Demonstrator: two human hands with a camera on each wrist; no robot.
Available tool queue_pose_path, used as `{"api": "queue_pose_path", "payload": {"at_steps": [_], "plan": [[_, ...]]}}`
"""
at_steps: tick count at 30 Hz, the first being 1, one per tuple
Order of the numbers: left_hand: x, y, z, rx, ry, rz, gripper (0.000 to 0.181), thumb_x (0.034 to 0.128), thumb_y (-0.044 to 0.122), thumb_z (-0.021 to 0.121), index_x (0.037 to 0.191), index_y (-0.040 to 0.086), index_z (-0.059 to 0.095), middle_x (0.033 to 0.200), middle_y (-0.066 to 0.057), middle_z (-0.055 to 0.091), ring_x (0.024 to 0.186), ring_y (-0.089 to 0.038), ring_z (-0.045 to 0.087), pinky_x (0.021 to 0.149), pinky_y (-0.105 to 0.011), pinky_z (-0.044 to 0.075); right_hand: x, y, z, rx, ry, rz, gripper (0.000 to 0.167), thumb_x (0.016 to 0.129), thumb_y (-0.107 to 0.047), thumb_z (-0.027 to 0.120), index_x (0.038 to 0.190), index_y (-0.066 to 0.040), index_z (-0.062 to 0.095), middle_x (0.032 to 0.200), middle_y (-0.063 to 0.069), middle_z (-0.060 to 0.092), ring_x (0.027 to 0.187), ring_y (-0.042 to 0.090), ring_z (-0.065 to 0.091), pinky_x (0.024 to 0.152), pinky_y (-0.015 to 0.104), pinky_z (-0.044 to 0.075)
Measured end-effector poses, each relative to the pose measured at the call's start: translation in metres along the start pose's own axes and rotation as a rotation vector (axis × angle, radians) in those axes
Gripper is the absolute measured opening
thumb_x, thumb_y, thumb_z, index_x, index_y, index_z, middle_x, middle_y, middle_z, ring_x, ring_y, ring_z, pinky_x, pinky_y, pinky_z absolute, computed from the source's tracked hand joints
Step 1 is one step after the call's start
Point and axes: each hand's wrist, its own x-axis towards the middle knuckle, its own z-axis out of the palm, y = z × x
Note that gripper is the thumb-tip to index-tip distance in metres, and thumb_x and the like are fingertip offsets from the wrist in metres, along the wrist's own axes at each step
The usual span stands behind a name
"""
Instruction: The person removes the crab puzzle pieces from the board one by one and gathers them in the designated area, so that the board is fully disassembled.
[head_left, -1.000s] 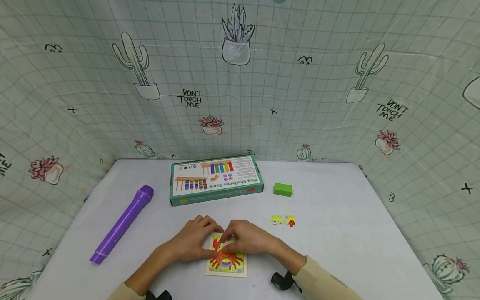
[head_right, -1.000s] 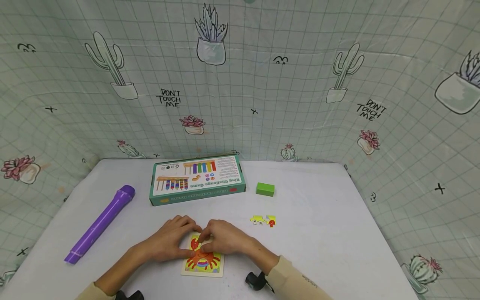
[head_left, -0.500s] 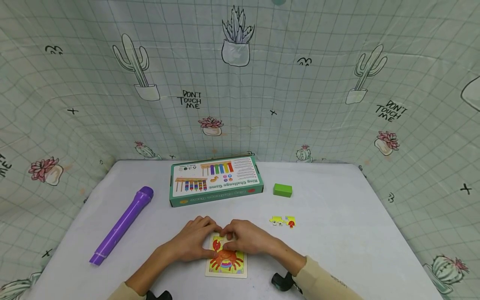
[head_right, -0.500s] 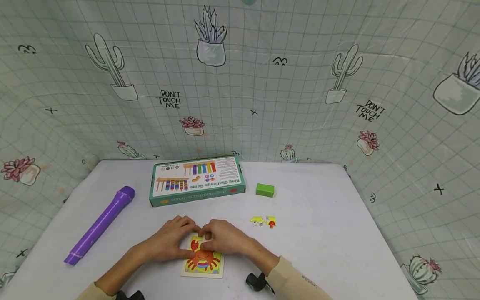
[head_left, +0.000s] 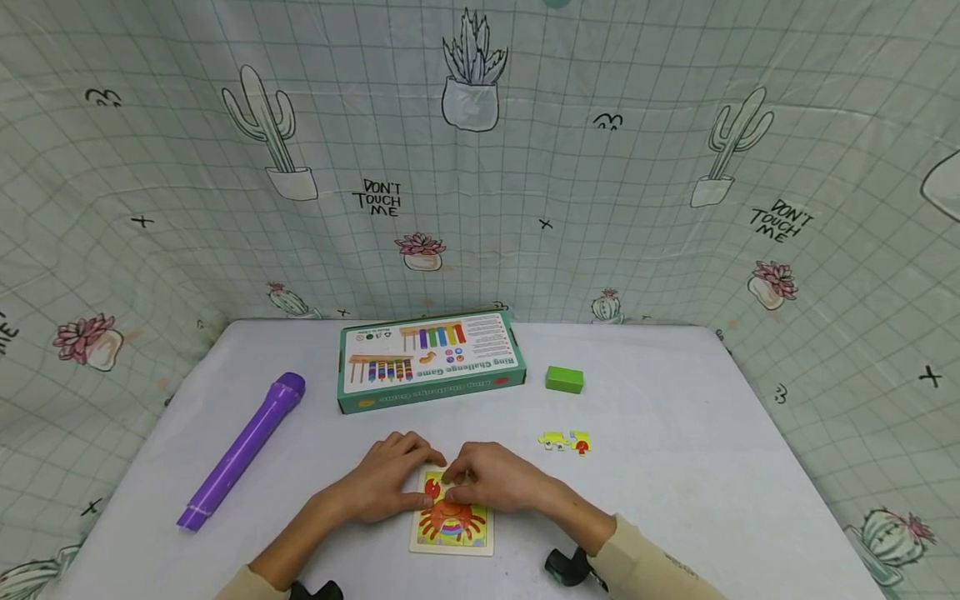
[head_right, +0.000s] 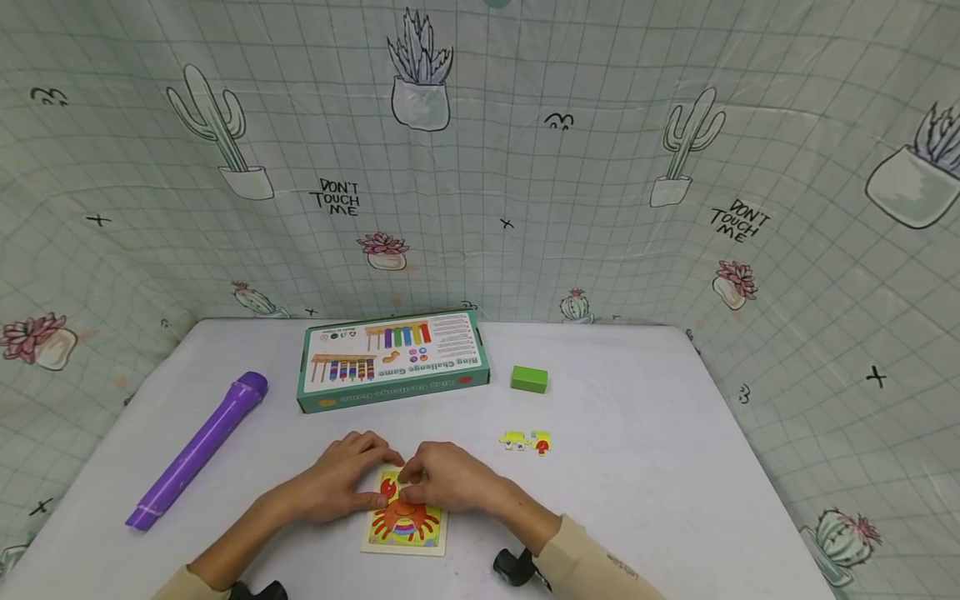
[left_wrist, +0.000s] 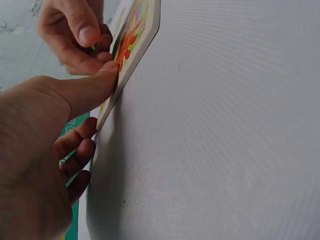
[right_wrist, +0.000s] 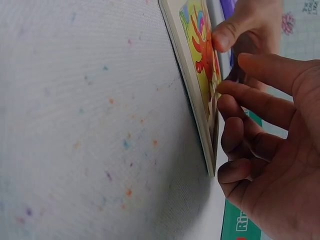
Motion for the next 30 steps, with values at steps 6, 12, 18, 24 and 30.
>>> {"api": "queue_pose_path", "payload": {"at_steps": [6, 12, 18, 24, 30], "plan": [[0.0011, 0.0019, -0.0024, -0.010, -0.009, -0.023, 0.046, 0.0858, 0.045, 0.077, 0.124, 0.022, 0.065, 0.114, 0.007, 0.053, 0.113, -0.018, 0.045, 0.096, -0.050, 0.036, -0.0007, -0.0006, 0.0008, 0.016, -0.014, 0.006, 0.020, 0.092, -0.030, 0.073, 0.104, -0.015, 0.080, 0.092, -0.014, 0.064, 0.082, -0.001, 0.055, 0.079, 0.020, 0.047], [0.0021, 0.0020, -0.0028, -0.020, -0.010, -0.037, 0.046, 0.0843, 0.043, 0.079, 0.123, 0.022, 0.065, 0.114, 0.007, 0.053, 0.113, -0.019, 0.045, 0.096, -0.050, 0.036, 0.0000, -0.0021, 0.0021, 0.021, -0.014, 0.003, 0.023, 0.092, -0.028, 0.073, 0.107, -0.013, 0.079, 0.093, -0.013, 0.065, 0.081, 0.000, 0.055, 0.077, 0.020, 0.046], [0.0027, 0.0034, -0.0020, -0.022, -0.004, -0.042, 0.046, 0.0836, 0.041, 0.081, 0.122, 0.021, 0.066, 0.113, 0.006, 0.054, 0.112, -0.019, 0.046, 0.095, -0.049, 0.036, 0.0007, -0.0025, 0.0033, 0.024, -0.004, 0.008, 0.018, 0.091, -0.026, 0.073, 0.103, -0.013, 0.078, 0.088, -0.013, 0.061, 0.079, 0.001, 0.054, 0.075, 0.020, 0.046], [0.0032, 0.0046, -0.0019, -0.018, 0.003, -0.046, 0.045, 0.0833, 0.040, 0.081, 0.121, 0.020, 0.067, 0.113, 0.005, 0.054, 0.111, -0.019, 0.046, 0.095, -0.049, 0.036, 0.0017, -0.0013, 0.0046, 0.037, -0.003, 0.021, 0.012, 0.092, -0.023, 0.073, 0.100, -0.015, 0.076, 0.082, -0.013, 0.057, 0.075, 0.001, 0.053, 0.070, 0.019, 0.045], [0.0030, 0.0047, -0.0017, -0.017, 0.005, -0.046, 0.046, 0.0829, 0.040, 0.081, 0.121, 0.020, 0.067, 0.113, 0.005, 0.054, 0.112, -0.019, 0.046, 0.095, -0.049, 0.036, 0.0033, 0.0002, 0.0052, 0.036, 0.007, 0.028, 0.007, 0.092, -0.021, 0.073, 0.097, -0.017, 0.075, 0.080, -0.013, 0.057, 0.074, 0.001, 0.052, 0.070, 0.019, 0.045]]}}
